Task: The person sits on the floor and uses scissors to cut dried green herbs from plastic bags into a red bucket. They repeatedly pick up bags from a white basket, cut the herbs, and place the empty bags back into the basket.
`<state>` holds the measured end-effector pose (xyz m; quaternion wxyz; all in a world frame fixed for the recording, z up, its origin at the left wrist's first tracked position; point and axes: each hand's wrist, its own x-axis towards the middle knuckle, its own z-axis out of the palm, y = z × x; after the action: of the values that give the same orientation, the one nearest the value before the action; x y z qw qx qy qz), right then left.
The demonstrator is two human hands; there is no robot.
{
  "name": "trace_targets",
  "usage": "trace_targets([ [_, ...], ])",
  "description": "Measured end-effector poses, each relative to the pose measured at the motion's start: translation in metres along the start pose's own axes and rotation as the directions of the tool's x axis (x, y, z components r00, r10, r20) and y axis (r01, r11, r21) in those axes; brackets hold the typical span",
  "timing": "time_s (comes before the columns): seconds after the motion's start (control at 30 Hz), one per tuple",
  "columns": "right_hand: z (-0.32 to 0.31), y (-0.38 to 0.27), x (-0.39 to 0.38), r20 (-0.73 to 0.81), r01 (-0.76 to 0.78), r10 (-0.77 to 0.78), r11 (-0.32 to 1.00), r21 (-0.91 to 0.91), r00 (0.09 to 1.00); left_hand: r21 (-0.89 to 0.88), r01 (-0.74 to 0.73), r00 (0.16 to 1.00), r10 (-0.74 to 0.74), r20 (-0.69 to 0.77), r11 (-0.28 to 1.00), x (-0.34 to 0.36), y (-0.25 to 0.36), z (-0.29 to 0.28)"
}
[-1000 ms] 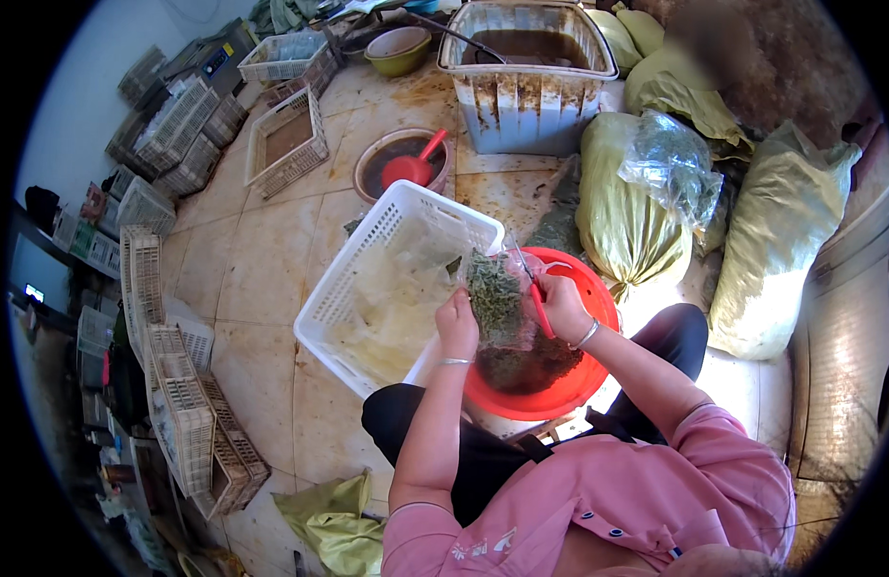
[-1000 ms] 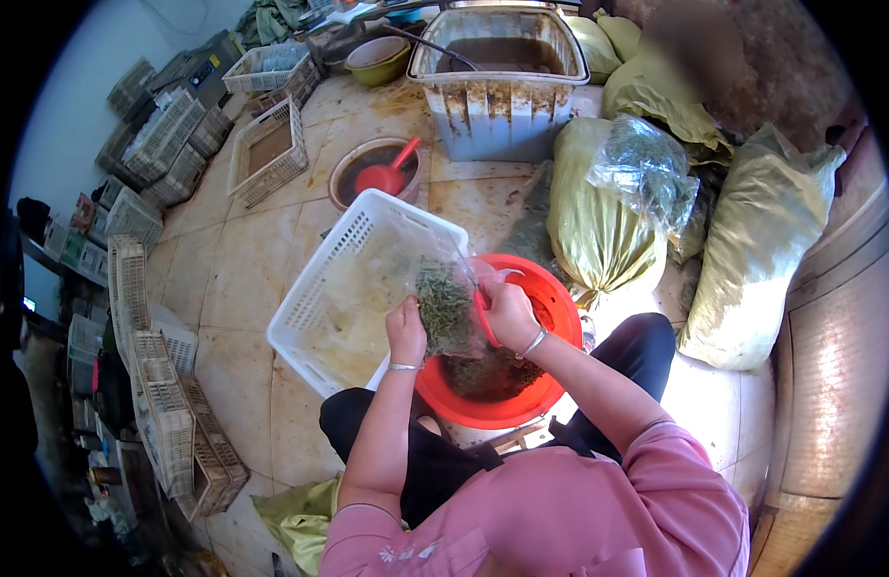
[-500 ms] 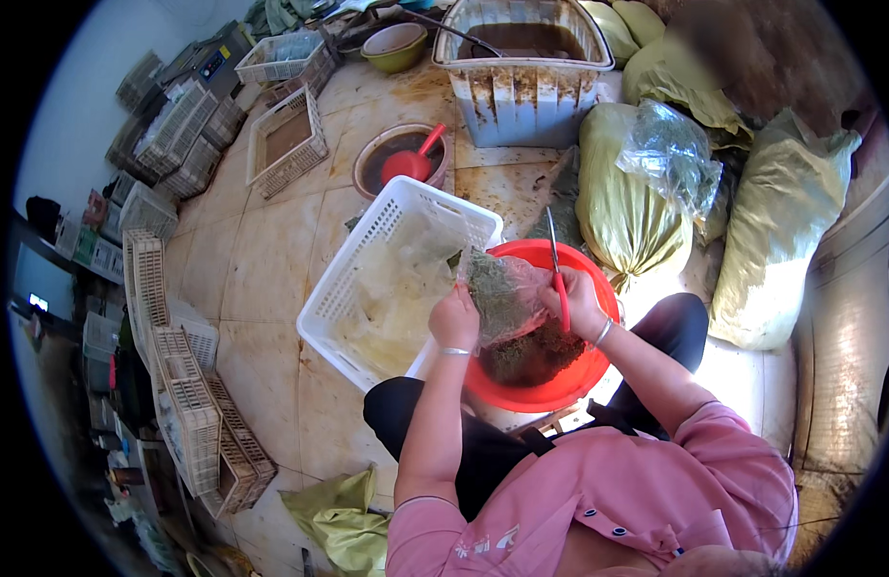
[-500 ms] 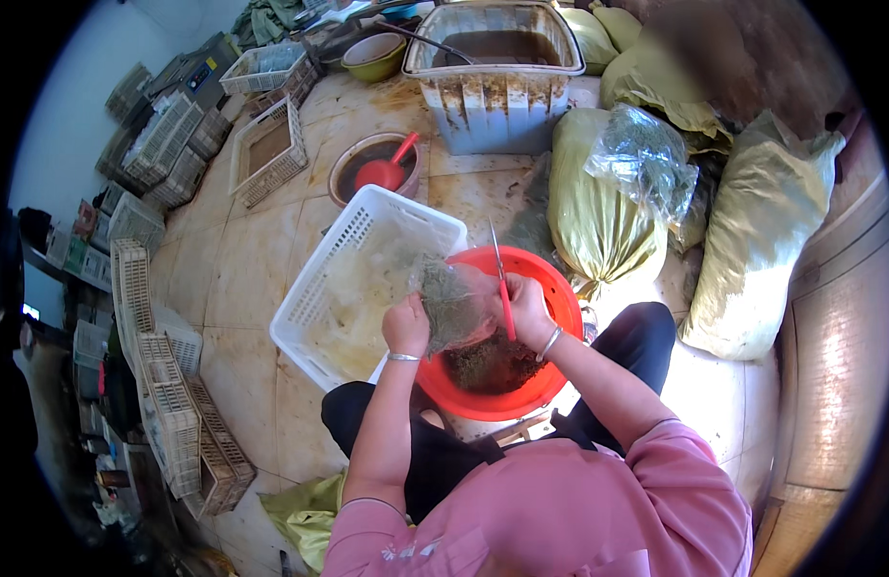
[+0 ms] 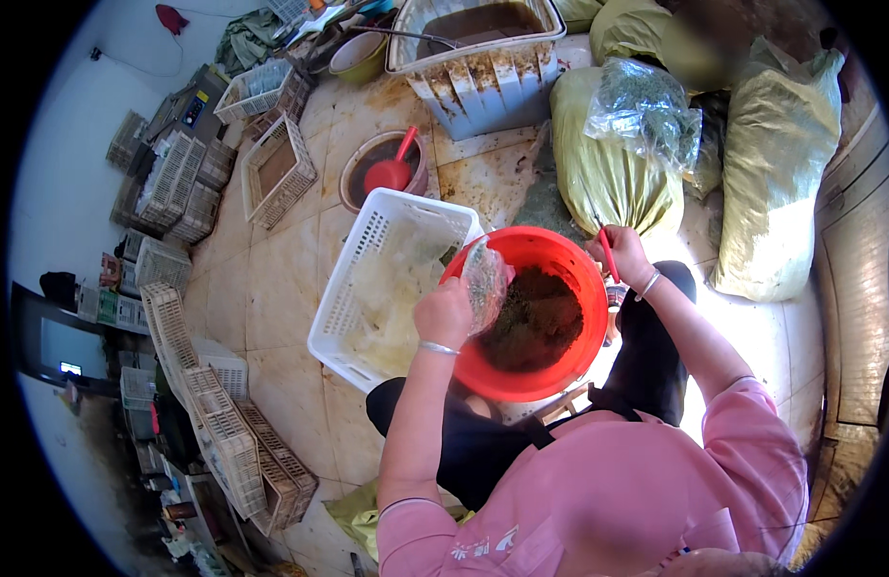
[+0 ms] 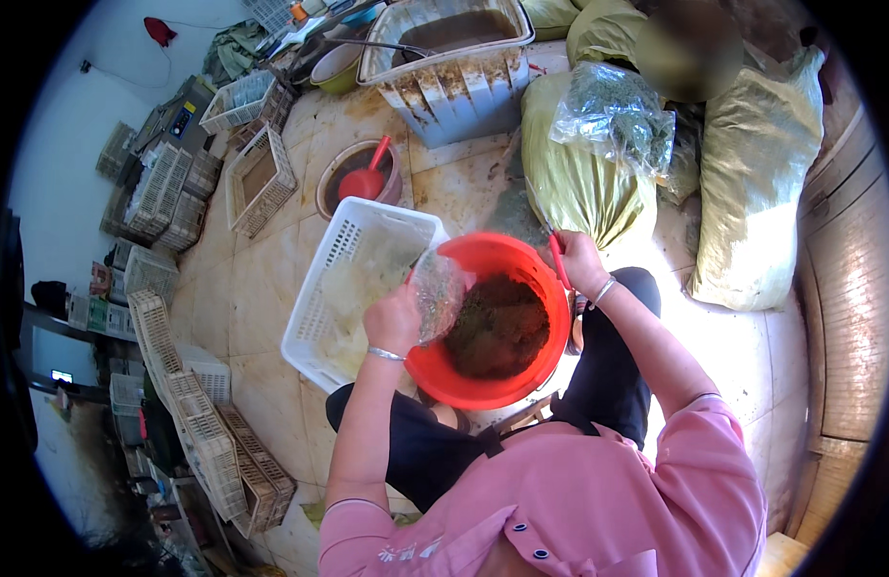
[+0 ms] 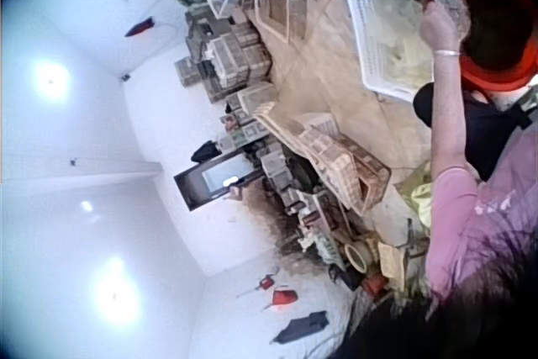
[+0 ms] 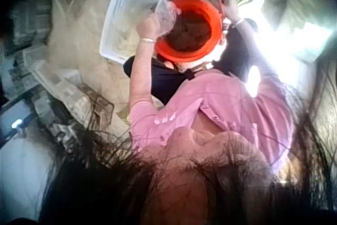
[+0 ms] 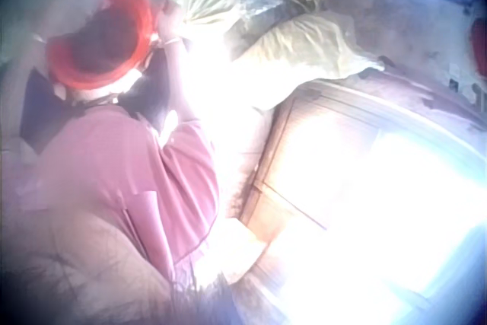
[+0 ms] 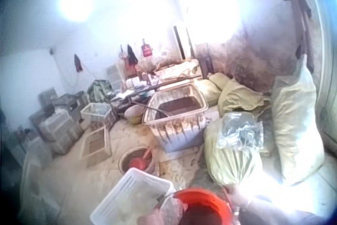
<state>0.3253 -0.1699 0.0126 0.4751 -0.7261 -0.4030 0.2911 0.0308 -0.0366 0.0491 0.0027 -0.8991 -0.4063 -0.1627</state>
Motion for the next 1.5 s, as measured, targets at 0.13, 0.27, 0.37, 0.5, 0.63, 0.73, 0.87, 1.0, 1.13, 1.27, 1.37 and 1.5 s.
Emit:
trace_targets([
  [0.13,-0.004,0.028,0.003,-0.026,-0.035,0.035,0.999,-0.008,0.999,-0.056,0.086,0.995,-0.084,0.045,0.995,0.019,0.023,-0.037],
  [0.27,0.000,0.010,-0.002,-0.080,0.020,-0.027,0.996,-0.085,0.996,-0.206,0.083,0.997,-0.082,0.016,0.975,0.019,0.022,-0.038],
  [0.37,0.009,-0.001,-0.005,-0.070,0.015,-0.011,0.998,0.065,0.997,-0.260,0.025,0.996,-0.046,-0.073,0.965,0.019,0.026,-0.034],
  [0.5,0.039,-0.059,-0.012,0.068,-0.270,0.267,0.869,0.414,0.961,-0.246,-0.071,0.987,0.032,-0.157,0.967,0.010,0.030,-0.025],
  [0.63,0.055,-0.072,-0.027,0.330,-0.128,0.044,0.963,0.237,0.943,-0.251,-0.110,0.974,0.054,-0.218,0.962,0.009,0.030,-0.016],
  [0.73,0.053,-0.085,-0.026,0.343,-0.260,0.128,0.891,0.371,0.930,-0.259,-0.124,0.962,0.052,-0.268,0.958,0.007,0.027,-0.015],
  [0.87,0.051,-0.090,-0.035,0.393,-0.189,0.068,0.941,0.279,0.917,-0.285,-0.106,0.957,0.021,-0.288,0.953,0.002,0.020,-0.009],
  [1.0,0.054,-0.077,-0.027,0.457,-0.171,0.044,0.955,0.241,0.888,-0.314,-0.122,0.948,0.016,-0.319,0.942,0.001,0.018,-0.012],
  [1.13,0.052,-0.097,-0.033,0.476,-0.286,0.074,0.875,0.391,0.876,-0.344,-0.054,0.961,-0.045,-0.274,0.938,-0.006,0.011,-0.015],
  [1.27,0.054,-0.103,-0.041,0.550,-0.298,0.079,0.898,0.322,0.832,-0.408,-0.025,0.961,-0.091,-0.262,0.913,-0.009,0.010,-0.017],
  [1.37,0.057,-0.094,-0.033,0.393,-0.099,0.017,0.977,0.190,0.919,-0.412,-0.021,0.961,-0.095,-0.259,0.911,-0.010,0.009,-0.015],
  [1.5,0.061,-0.092,-0.034,0.309,-0.154,0.032,0.912,0.379,0.951,-0.404,-0.001,0.953,-0.121,-0.277,0.915,-0.010,0.007,-0.013],
])
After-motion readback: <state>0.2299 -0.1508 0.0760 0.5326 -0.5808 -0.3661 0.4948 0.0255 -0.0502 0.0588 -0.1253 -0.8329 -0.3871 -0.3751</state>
